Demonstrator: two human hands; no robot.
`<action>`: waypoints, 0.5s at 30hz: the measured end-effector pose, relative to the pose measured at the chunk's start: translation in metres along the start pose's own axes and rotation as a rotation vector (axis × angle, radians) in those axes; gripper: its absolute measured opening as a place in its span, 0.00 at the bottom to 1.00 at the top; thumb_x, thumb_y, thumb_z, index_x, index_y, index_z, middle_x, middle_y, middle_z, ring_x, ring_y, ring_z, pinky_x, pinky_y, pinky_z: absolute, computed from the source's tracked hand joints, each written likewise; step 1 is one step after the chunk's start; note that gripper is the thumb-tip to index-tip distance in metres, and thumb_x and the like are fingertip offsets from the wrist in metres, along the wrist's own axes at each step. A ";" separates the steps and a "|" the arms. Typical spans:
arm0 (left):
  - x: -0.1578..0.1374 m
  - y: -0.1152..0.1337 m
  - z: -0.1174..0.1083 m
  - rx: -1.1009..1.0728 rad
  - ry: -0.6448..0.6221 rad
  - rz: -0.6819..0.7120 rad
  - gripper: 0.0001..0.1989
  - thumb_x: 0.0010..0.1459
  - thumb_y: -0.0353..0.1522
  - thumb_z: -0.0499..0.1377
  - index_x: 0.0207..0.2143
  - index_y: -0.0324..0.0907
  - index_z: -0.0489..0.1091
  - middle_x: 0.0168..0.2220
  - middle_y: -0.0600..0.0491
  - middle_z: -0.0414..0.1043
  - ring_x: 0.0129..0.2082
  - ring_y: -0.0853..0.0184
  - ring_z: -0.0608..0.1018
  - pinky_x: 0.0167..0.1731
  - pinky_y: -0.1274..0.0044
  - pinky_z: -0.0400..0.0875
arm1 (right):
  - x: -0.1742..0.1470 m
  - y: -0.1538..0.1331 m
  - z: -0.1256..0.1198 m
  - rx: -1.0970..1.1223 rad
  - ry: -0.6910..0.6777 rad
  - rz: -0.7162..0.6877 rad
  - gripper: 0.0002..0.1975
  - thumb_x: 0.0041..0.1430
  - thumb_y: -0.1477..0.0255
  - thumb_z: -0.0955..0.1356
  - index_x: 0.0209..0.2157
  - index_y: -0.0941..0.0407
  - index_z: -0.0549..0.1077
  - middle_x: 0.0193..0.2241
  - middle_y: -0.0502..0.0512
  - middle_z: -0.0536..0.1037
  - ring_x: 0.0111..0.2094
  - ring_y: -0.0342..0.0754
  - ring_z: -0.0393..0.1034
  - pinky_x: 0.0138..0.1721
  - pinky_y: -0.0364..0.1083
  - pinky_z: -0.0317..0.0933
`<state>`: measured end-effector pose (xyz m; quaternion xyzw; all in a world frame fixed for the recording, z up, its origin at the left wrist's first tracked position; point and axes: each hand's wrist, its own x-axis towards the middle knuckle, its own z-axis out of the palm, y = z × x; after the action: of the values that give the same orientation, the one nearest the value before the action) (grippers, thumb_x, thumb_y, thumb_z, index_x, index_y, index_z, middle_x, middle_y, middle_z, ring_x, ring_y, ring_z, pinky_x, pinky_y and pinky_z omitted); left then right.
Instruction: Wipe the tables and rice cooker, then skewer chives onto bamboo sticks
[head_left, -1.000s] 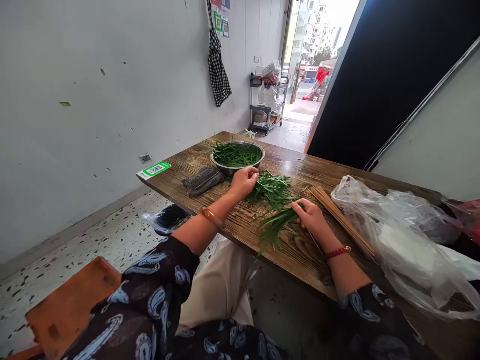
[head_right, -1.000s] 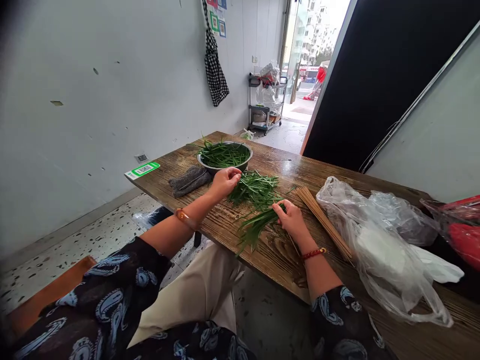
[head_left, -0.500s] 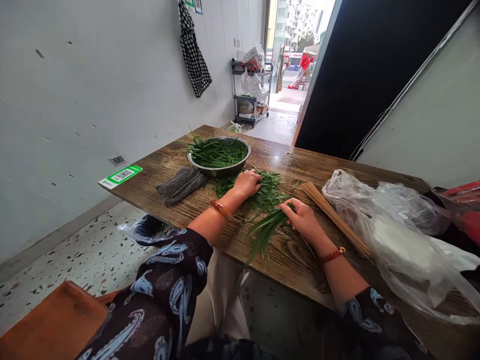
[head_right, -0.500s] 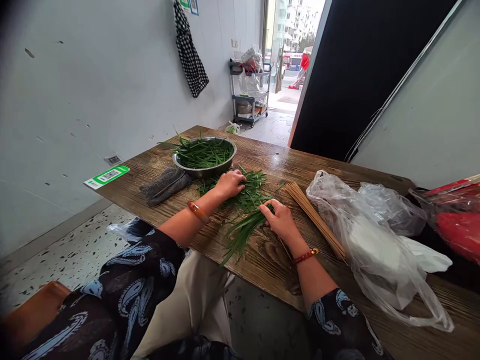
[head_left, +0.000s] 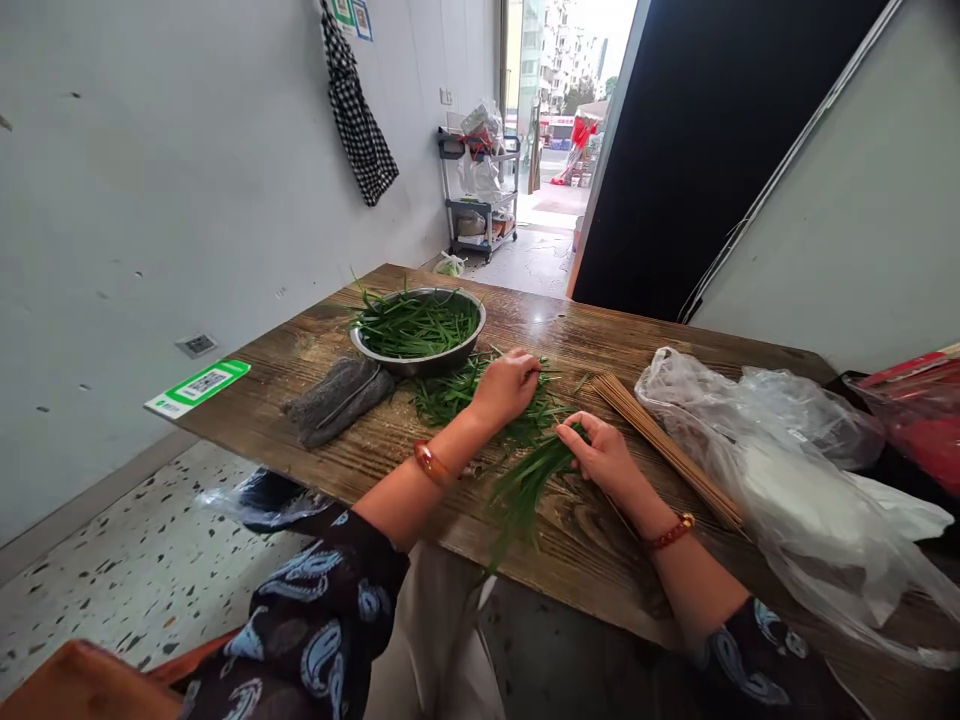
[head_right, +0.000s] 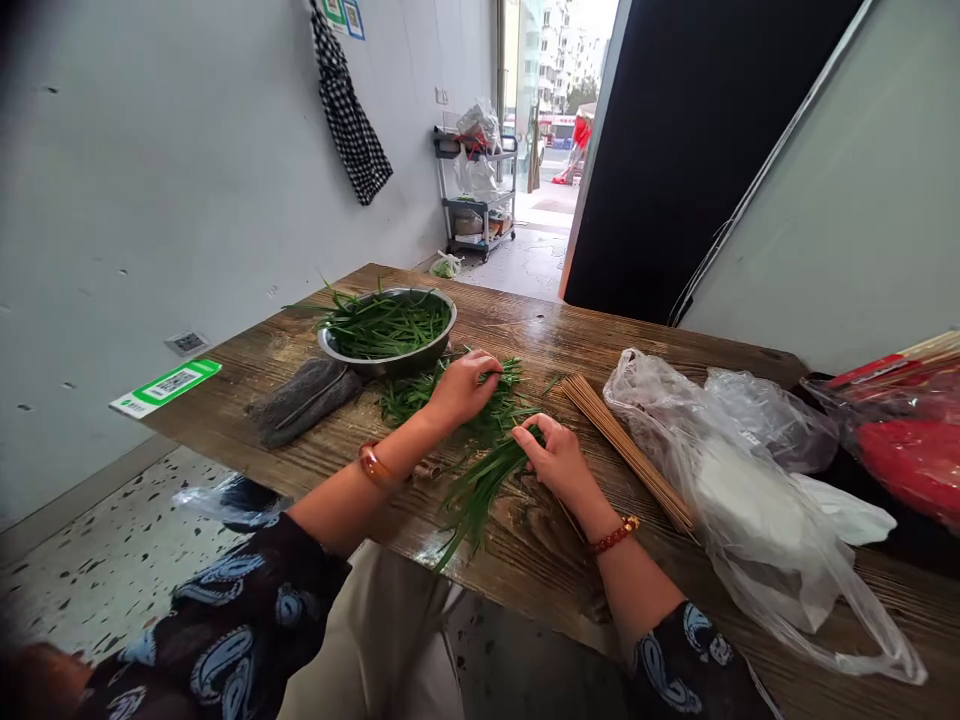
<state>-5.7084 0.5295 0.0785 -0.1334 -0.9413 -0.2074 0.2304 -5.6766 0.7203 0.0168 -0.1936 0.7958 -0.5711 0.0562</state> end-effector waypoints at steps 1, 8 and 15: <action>0.001 0.003 0.004 -0.077 -0.021 -0.009 0.09 0.59 0.26 0.54 0.34 0.41 0.74 0.35 0.51 0.76 0.37 0.66 0.76 0.40 0.76 0.68 | 0.000 -0.001 0.000 0.000 0.004 -0.001 0.17 0.60 0.54 0.64 0.32 0.54 0.70 0.15 0.43 0.66 0.13 0.41 0.60 0.14 0.39 0.52; -0.010 0.001 0.029 -0.403 -0.135 -0.108 0.08 0.57 0.26 0.53 0.32 0.39 0.73 0.23 0.57 0.71 0.24 0.71 0.70 0.28 0.80 0.62 | -0.007 -0.012 0.002 0.031 0.016 -0.005 0.15 0.60 0.57 0.65 0.33 0.55 0.70 0.21 0.45 0.66 0.16 0.39 0.61 0.15 0.39 0.53; -0.019 0.007 0.027 -0.357 -0.258 -0.015 0.12 0.62 0.31 0.52 0.34 0.40 0.76 0.34 0.50 0.77 0.36 0.66 0.76 0.38 0.77 0.67 | -0.012 -0.012 0.001 0.048 0.111 0.091 0.17 0.61 0.56 0.66 0.39 0.56 0.72 0.22 0.45 0.68 0.14 0.39 0.61 0.16 0.40 0.54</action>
<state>-5.7001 0.5444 0.0498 -0.1904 -0.9124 -0.3536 0.0795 -5.6627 0.7209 0.0262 -0.1236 0.7917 -0.5967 0.0427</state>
